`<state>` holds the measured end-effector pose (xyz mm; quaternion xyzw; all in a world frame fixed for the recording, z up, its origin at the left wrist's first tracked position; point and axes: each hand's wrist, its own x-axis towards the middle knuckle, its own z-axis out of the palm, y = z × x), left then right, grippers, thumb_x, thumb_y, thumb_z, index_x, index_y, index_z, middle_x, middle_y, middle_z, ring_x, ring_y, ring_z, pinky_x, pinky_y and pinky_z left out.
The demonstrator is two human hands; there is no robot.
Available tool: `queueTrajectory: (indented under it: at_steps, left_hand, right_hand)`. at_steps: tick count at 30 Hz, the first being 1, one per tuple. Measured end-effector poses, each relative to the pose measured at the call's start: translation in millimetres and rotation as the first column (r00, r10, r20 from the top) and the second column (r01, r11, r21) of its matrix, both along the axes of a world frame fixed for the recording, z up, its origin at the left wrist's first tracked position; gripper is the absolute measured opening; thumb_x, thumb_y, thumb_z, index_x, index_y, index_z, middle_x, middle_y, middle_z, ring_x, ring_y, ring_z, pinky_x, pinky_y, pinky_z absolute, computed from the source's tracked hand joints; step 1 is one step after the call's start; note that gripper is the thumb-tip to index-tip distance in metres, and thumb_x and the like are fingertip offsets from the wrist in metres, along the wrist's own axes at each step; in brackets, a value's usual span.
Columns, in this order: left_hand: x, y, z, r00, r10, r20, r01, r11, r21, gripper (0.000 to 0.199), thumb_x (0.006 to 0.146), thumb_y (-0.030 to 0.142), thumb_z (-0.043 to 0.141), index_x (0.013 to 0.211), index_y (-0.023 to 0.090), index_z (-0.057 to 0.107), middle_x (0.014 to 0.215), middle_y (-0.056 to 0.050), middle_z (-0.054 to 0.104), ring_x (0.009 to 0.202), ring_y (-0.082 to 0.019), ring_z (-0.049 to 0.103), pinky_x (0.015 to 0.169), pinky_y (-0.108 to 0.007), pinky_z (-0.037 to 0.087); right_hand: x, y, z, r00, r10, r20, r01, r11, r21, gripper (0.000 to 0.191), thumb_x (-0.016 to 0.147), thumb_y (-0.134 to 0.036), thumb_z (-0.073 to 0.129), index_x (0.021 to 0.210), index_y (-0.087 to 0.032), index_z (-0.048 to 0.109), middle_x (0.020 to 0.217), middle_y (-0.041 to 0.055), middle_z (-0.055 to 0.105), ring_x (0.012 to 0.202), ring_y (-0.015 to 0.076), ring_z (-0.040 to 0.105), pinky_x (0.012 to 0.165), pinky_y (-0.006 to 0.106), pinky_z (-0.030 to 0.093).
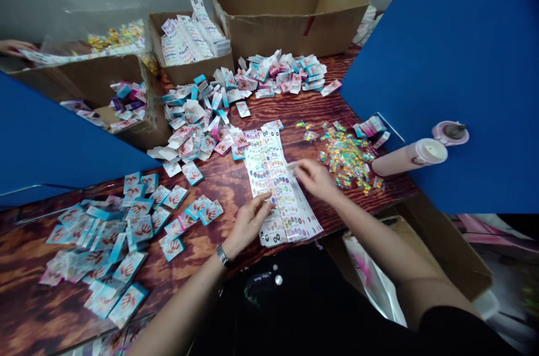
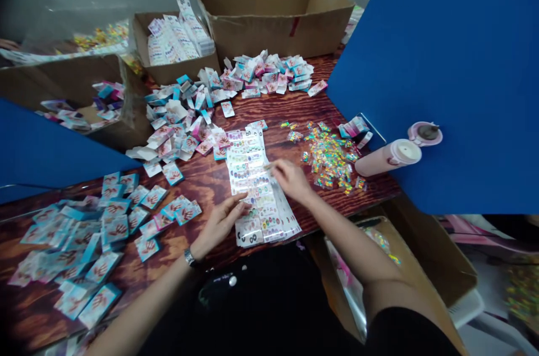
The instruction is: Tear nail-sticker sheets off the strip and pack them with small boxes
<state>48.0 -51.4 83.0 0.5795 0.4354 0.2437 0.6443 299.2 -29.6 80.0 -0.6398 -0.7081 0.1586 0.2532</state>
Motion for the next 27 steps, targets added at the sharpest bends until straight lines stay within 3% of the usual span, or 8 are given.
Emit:
queueTrajectory:
  at_steps: [4, 6, 9, 15, 23, 27]
  left_hand:
    - [3, -3, -0.9, 1.000, -0.024, 0.013, 0.024, 1.000, -0.013, 0.050, 0.089, 0.050, 0.053, 0.121, 0.012, 0.059, 0.107, -0.013, 0.071, 0.098, -0.022, 0.067, 0.089, -0.036, 0.053]
    - [4, -5, -1.4, 0.999, -0.033, 0.004, 0.033, 0.999, -0.004, 0.049, 0.089, 0.050, 0.054, 0.119, 0.013, 0.060, 0.107, -0.013, 0.071, 0.098, -0.022, 0.067, 0.089, -0.036, 0.053]
    - [2, -7, -2.7, 0.999, -0.034, -0.009, 0.034, 0.999, -0.020, 0.049, 0.088, 0.051, 0.054, 0.119, 0.013, 0.060, 0.107, -0.012, 0.070, 0.098, -0.023, 0.067, 0.089, -0.036, 0.053]
    - [-11, -9, -5.3, 1.000, -0.009, -0.018, 0.007, 0.996, -0.093, 0.052, 0.086, 0.054, 0.056, 0.119, 0.013, 0.059, 0.110, -0.013, 0.070, 0.101, -0.023, 0.066, 0.089, -0.036, 0.052]
    - [-11, -13, -1.7, 1.000, 0.004, -0.019, -0.006, 0.992, -0.125, 0.053, 0.085, 0.054, 0.057, 0.119, 0.013, 0.059, 0.110, -0.012, 0.070, 0.099, -0.023, 0.066, 0.088, -0.035, 0.053]
    - [-13, -16, -1.6, 1.000, 0.007, -0.002, -0.007, 0.990, -0.139, 0.053, 0.085, 0.054, 0.057, 0.118, 0.013, 0.059, 0.109, -0.013, 0.070, 0.099, -0.023, 0.066, 0.087, -0.035, 0.053]
  right_hand:
    - [71, 61, -12.1, 0.970, -0.201, 0.136, 0.203, 0.979, 0.002, 0.029, 0.094, -0.028, 0.038, 0.105, -0.015, 0.061, 0.096, 0.0117, 0.068, 0.086, 0.0231, 0.061, 0.075, 0.033, 0.045]
    - [89, 85, -15.7, 0.957, -0.216, 0.193, 0.220, 0.975, -0.003, 0.029, 0.093, -0.027, 0.038, 0.106, -0.014, 0.061, 0.102, 0.0138, 0.068, 0.094, 0.0250, 0.060, 0.081, 0.034, 0.043]
    - [90, 100, -21.7, 0.956, -0.144, 0.257, 0.162, 0.985, -0.052, 0.023, 0.089, -0.023, 0.045, 0.098, -0.015, 0.064, 0.106, 0.0146, 0.067, 0.100, 0.0254, 0.058, 0.088, 0.034, 0.040]
    - [67, 68, -26.8, 0.967, 0.006, 0.253, 0.042, 0.982, -0.185, 0.020, 0.088, -0.028, 0.050, 0.095, -0.019, 0.066, 0.096, 0.0095, 0.070, 0.085, 0.0228, 0.063, 0.075, 0.030, 0.042]
    - [90, 44, 4.4, 0.994, 0.033, 0.100, -0.013, 0.979, -0.202, 0.032, 0.094, -0.034, 0.041, 0.106, -0.016, 0.065, 0.098, 0.0066, 0.071, 0.084, 0.0194, 0.063, 0.072, 0.028, 0.045]
    - [85, 39, 3.5, 0.946, 0.317, 0.059, -0.289, 0.914, -0.286, 0.025, 0.092, -0.031, 0.049, 0.102, -0.021, 0.070, 0.098, 0.0041, 0.072, 0.089, 0.0185, 0.064, 0.080, 0.028, 0.047]
